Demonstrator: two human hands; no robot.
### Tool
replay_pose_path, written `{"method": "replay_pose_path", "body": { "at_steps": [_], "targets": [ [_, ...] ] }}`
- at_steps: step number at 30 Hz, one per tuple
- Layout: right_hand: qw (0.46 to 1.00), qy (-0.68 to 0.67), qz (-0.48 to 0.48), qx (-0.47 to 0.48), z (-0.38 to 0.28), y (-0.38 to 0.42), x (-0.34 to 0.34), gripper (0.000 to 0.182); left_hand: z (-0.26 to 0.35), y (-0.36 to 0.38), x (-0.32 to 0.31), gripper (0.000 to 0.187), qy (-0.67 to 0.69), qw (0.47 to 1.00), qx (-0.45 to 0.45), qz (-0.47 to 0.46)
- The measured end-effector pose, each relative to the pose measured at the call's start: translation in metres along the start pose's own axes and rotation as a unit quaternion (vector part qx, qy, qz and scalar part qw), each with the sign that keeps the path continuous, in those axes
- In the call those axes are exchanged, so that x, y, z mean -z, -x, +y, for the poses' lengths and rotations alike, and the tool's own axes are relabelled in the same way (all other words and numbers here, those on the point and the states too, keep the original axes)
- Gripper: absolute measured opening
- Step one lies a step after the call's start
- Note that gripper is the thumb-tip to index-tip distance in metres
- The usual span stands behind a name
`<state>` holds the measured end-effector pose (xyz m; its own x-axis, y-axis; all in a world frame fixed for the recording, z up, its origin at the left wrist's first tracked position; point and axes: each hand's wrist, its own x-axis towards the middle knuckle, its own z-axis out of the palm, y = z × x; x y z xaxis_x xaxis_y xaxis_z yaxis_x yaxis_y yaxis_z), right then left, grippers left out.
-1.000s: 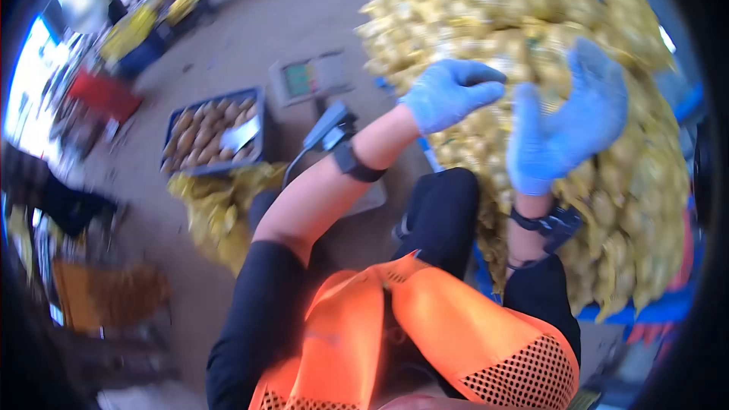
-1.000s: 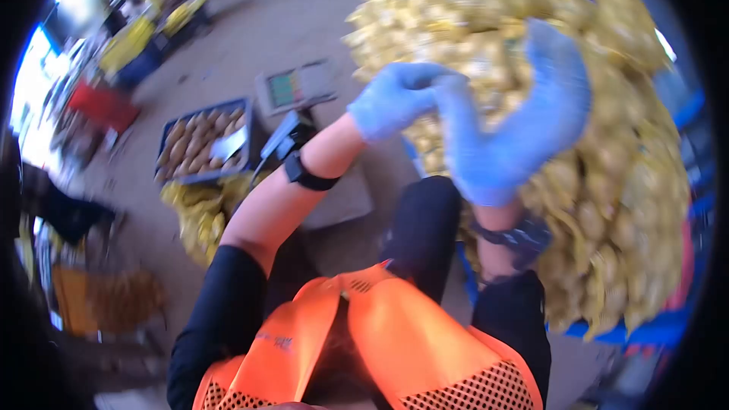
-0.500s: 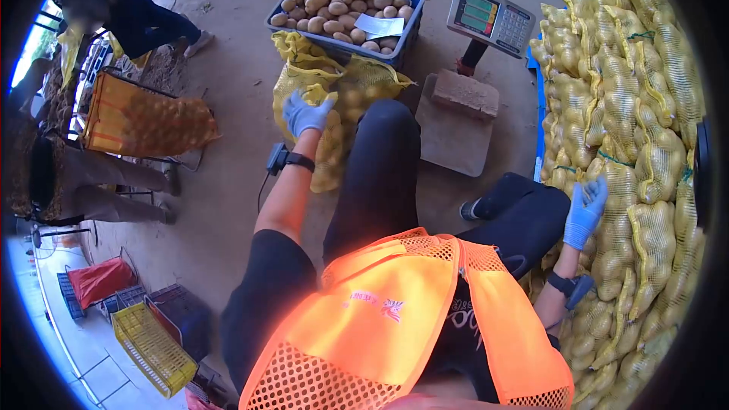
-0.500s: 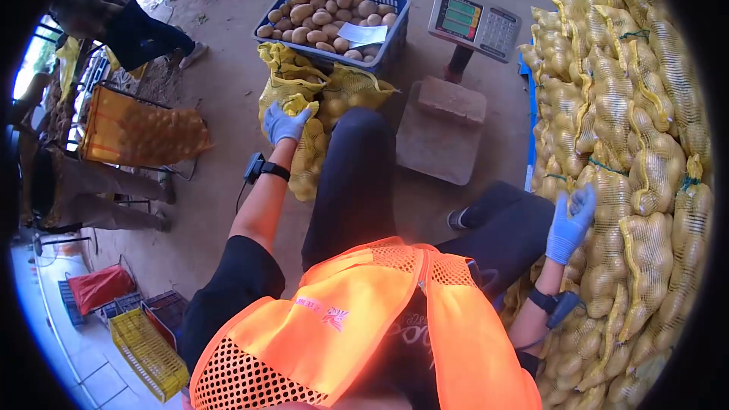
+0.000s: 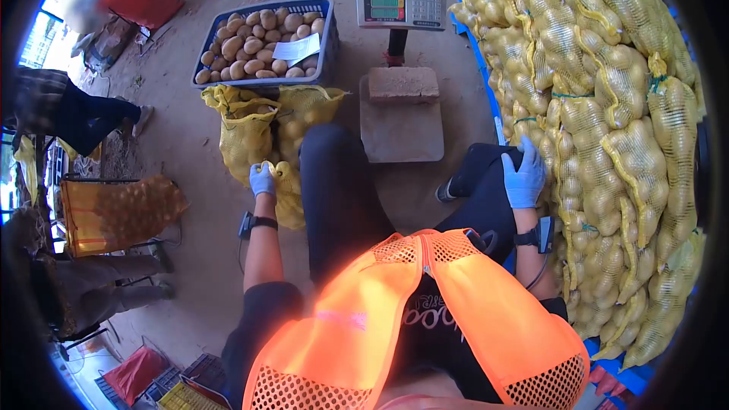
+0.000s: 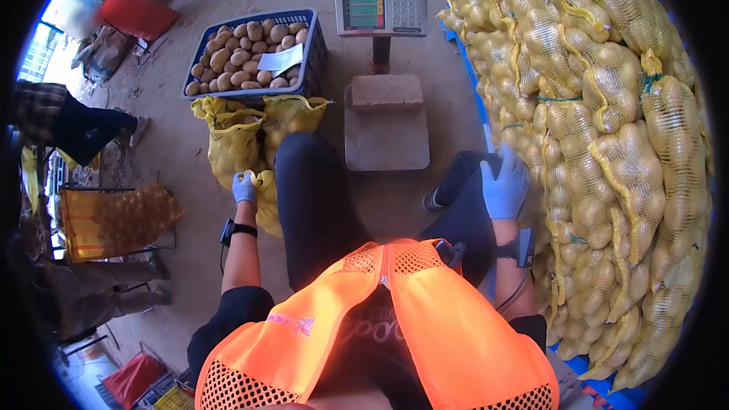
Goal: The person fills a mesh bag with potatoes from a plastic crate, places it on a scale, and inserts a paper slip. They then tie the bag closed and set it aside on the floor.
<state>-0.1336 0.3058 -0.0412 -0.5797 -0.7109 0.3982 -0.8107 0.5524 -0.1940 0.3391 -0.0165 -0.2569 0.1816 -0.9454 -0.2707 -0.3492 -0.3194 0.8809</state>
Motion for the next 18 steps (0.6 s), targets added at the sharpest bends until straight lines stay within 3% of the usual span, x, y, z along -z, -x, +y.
{"method": "replay_pose_path", "body": {
  "at_steps": [2, 5, 8, 12, 14, 15, 17, 18],
  "targets": [
    [1.000, -0.014, -0.003, -0.001, -0.001, -0.001, 0.001, 0.050, 0.005, 0.033, 0.029, 0.013, 0.152, 0.985, 0.084, 0.012],
    [0.999, -0.049, 0.000, -0.016, -0.002, -0.005, 0.001, 0.048, 0.021, 0.051, 0.062, 0.012, 0.216, 0.972, 0.080, 0.053],
    [0.995, -0.094, 0.030, -0.006, 0.003, -0.004, -0.005, 0.047, 0.092, 0.057, 0.080, 0.010, 0.236, 0.970, -0.001, 0.057],
    [0.972, -0.235, 0.010, 0.029, -0.005, -0.007, -0.021, 0.030, 0.233, 0.081, 0.092, 0.007, 0.269, 0.953, -0.129, 0.052],
    [0.935, -0.348, -0.060, -0.022, -0.027, 0.001, -0.022, 0.029, 0.285, 0.087, 0.101, 0.011, 0.295, 0.930, -0.216, 0.036],
    [0.912, -0.397, -0.093, -0.051, -0.036, 0.005, -0.021, 0.028, 0.324, 0.116, 0.095, 0.009, 0.298, 0.930, -0.213, 0.041],
    [0.874, -0.454, -0.168, -0.042, -0.055, 0.008, -0.017, 0.034, 0.369, 0.138, 0.096, 0.010, 0.330, 0.898, -0.290, -0.010],
    [0.797, -0.555, -0.234, -0.047, -0.062, 0.006, -0.016, 0.032, 0.391, 0.155, 0.093, 0.010, 0.359, 0.881, -0.307, -0.020]
  ]
}}
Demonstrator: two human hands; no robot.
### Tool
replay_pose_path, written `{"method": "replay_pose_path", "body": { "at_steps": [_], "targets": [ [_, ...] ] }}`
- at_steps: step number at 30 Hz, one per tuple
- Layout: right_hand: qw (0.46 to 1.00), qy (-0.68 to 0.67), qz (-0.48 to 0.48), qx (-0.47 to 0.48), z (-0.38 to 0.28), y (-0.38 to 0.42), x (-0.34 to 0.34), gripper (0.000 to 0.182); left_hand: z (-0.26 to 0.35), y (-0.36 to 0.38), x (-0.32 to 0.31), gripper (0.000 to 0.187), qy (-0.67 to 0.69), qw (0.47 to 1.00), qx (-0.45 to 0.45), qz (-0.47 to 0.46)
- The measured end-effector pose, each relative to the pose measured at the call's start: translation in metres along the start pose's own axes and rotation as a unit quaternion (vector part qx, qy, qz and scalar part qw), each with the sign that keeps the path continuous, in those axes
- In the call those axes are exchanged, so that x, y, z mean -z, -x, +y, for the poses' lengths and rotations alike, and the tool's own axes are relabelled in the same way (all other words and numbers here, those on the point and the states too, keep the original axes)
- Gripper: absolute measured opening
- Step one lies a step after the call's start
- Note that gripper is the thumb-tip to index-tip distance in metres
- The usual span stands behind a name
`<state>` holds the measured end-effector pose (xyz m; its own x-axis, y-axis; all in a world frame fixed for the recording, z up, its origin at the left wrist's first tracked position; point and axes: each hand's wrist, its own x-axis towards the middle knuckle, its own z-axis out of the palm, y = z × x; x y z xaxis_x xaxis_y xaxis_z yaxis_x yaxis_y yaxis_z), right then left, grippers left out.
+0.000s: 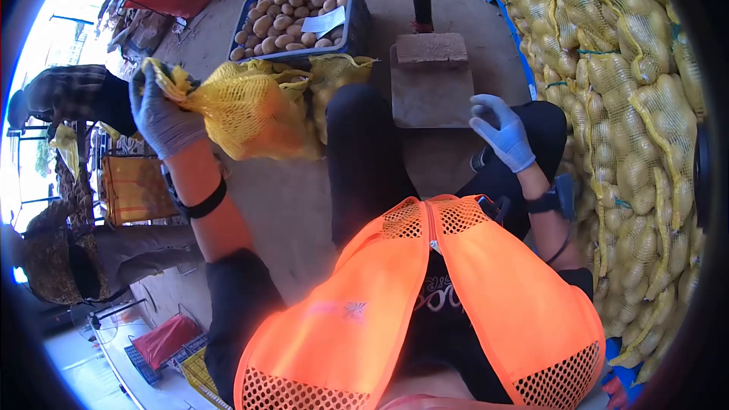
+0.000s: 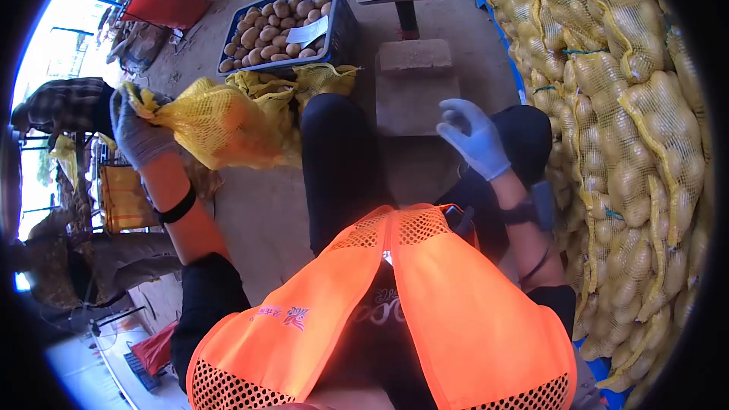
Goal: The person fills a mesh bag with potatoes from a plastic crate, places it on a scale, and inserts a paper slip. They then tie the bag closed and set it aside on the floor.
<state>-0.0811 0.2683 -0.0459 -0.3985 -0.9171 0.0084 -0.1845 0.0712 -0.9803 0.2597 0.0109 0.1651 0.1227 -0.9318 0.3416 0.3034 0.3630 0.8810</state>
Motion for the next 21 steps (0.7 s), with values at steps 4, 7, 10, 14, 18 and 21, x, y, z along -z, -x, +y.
{"method": "replay_pose_path", "body": {
  "at_steps": [4, 7, 10, 14, 18, 21],
  "targets": [
    [0.925, -0.341, -0.144, -0.079, -0.013, -0.027, -0.008, 0.039, 0.032, -0.025, -0.044, 0.011, 0.124, 0.978, 0.001, -0.167],
    [0.804, -0.542, -0.125, -0.211, -0.010, -0.062, -0.026, 0.056, 0.031, -0.035, -0.101, 0.015, 0.100, 0.991, 0.005, -0.085],
    [0.783, -0.528, -0.055, -0.324, -0.006, -0.084, -0.054, 0.075, -0.010, -0.046, -0.121, 0.022, 0.242, 0.900, 0.141, -0.333],
    [0.720, -0.587, -0.028, -0.369, 0.013, -0.102, -0.074, 0.068, -0.093, -0.009, -0.157, 0.021, 0.320, 0.793, 0.247, -0.456],
    [0.568, -0.781, 0.019, -0.260, 0.060, -0.109, -0.087, 0.079, -0.157, 0.080, -0.202, 0.016, 0.175, 0.893, 0.274, -0.311],
    [0.683, -0.722, 0.024, -0.103, 0.101, -0.114, -0.095, 0.074, -0.216, 0.096, -0.209, 0.010, 0.182, 0.852, 0.310, -0.381]
  ]
}}
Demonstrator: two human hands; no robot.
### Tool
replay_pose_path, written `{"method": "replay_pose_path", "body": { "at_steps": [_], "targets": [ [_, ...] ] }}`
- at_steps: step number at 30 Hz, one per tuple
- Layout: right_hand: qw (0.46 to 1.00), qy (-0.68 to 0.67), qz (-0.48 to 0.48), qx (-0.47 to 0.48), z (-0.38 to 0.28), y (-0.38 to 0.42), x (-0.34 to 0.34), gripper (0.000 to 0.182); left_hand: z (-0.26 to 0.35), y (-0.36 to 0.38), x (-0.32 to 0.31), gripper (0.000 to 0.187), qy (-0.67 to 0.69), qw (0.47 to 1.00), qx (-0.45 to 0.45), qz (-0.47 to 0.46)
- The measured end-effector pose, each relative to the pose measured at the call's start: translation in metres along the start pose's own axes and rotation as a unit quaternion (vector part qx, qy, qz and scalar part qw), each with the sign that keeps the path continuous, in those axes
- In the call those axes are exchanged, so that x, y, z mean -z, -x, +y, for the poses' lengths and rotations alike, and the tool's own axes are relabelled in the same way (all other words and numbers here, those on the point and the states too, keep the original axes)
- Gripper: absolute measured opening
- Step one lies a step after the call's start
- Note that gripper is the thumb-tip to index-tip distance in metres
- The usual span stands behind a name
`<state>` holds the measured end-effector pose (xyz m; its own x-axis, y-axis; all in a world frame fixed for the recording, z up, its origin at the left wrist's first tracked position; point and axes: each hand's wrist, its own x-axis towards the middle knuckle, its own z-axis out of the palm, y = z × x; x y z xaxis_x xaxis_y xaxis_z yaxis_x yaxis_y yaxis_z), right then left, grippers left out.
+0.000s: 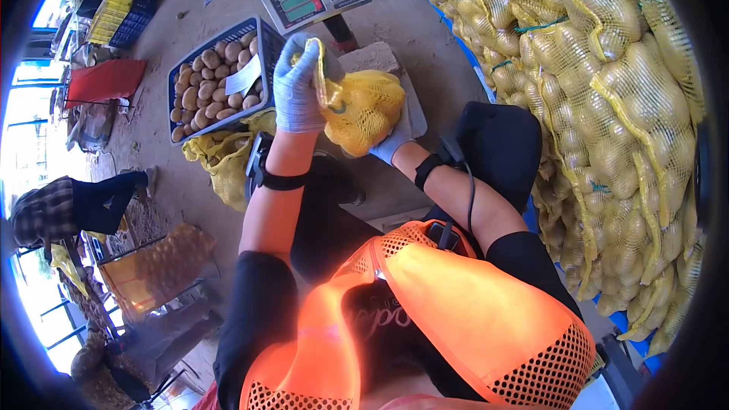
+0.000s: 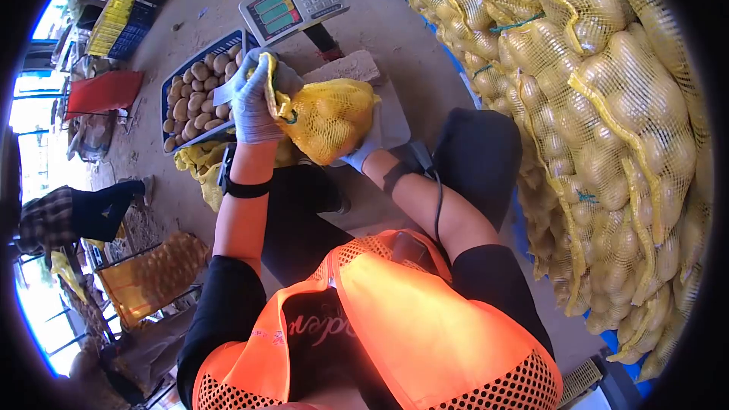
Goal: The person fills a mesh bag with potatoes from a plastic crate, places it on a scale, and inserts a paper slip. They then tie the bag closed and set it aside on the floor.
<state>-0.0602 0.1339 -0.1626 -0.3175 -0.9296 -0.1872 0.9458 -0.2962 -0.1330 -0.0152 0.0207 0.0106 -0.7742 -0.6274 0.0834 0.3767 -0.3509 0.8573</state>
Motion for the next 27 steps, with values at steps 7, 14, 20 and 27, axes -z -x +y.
{"method": "replay_pose_path", "body": {
  "at_steps": [7, 14, 20, 27],
  "targets": [
    [0.953, -0.098, 0.283, -0.047, -0.018, -0.004, 0.034, 0.083, -0.085, -0.042, 0.048, 0.007, -0.076, 0.993, 0.082, 0.028],
    [0.915, 0.006, 0.396, -0.080, -0.009, -0.010, 0.060, 0.096, -0.099, -0.037, 0.055, 0.018, -0.168, 0.983, 0.064, -0.031],
    [0.866, 0.257, 0.426, 0.060, -0.034, -0.001, 0.046, 0.099, -0.072, -0.026, 0.075, 0.051, -0.301, 0.947, -0.077, 0.075],
    [0.813, 0.329, 0.449, 0.172, -0.086, 0.049, -0.046, 0.098, -0.040, 0.001, 0.074, 0.041, -0.290, 0.932, -0.066, 0.209]
  ]
}}
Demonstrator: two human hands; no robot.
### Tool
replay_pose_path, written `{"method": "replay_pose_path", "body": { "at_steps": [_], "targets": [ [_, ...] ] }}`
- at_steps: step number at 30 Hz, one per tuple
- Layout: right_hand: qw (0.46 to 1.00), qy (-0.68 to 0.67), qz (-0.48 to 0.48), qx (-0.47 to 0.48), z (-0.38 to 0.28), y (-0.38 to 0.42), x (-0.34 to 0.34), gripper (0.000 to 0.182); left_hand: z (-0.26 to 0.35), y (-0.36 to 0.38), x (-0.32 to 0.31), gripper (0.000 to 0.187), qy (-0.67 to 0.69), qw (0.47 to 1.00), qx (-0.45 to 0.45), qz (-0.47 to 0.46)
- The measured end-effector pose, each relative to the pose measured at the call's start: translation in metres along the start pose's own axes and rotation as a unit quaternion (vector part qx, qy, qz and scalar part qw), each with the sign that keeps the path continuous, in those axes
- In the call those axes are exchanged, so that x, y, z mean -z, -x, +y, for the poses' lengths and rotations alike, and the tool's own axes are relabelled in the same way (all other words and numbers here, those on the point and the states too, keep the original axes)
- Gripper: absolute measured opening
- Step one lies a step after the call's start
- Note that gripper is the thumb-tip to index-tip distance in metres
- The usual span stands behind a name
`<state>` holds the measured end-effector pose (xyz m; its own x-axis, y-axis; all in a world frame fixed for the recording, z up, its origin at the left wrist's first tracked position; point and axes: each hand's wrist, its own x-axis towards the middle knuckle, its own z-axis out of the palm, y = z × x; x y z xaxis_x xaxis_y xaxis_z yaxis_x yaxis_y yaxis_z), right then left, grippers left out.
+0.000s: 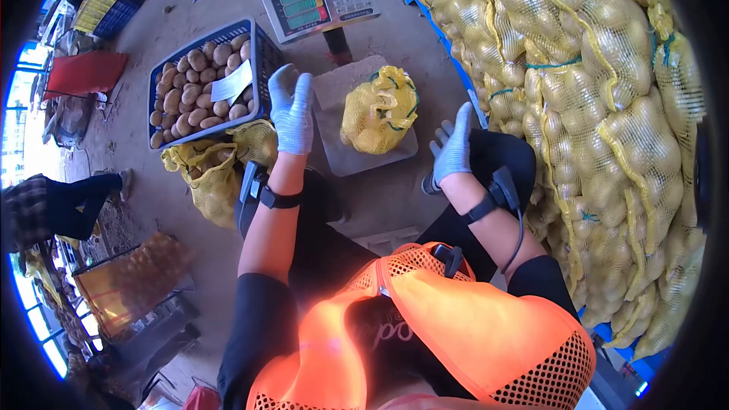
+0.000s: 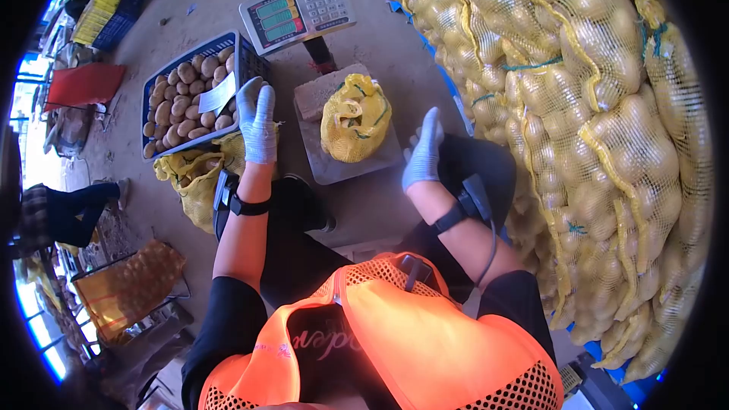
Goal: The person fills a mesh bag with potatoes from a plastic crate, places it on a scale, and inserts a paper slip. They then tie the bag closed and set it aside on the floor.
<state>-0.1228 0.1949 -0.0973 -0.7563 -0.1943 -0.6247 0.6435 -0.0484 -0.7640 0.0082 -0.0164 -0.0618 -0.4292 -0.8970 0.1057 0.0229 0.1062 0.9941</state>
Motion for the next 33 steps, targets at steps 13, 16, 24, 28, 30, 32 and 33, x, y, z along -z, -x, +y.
{"method": "replay_pose_path", "body": {
  "at_steps": [13, 16, 24, 28, 30, 32, 33],
  "targets": [
    [0.950, 0.136, -0.265, -0.093, -0.030, -0.046, -0.038, 0.022, 0.022, 0.039, -0.035, 0.034, -0.497, 0.763, -0.232, -0.341],
    [0.927, -0.184, -0.269, -0.187, -0.030, -0.058, -0.032, 0.019, 0.024, 0.017, -0.012, 0.046, -0.641, 0.724, -0.108, -0.231],
    [0.910, 0.198, -0.341, 0.128, -0.001, -0.033, -0.047, 0.037, 0.015, -0.003, -0.005, 0.022, -0.500, 0.825, -0.264, -0.015],
    [0.938, 0.203, -0.272, 0.075, -0.006, -0.037, -0.050, 0.036, 0.008, -0.015, -0.009, 0.023, -0.268, 0.950, -0.155, -0.039],
    [0.955, 0.144, -0.258, 0.042, -0.014, -0.032, -0.055, 0.035, 0.001, -0.032, 0.008, 0.024, -0.211, 0.974, -0.075, -0.043],
    [0.969, 0.069, -0.236, 0.002, -0.011, -0.039, -0.054, 0.040, -0.008, -0.054, 0.038, 0.026, -0.186, 0.981, -0.016, -0.046],
    [0.969, 0.069, -0.236, -0.001, -0.010, -0.043, -0.053, 0.040, -0.009, -0.064, 0.056, 0.024, -0.183, 0.980, 0.076, -0.027]
  ]
}}
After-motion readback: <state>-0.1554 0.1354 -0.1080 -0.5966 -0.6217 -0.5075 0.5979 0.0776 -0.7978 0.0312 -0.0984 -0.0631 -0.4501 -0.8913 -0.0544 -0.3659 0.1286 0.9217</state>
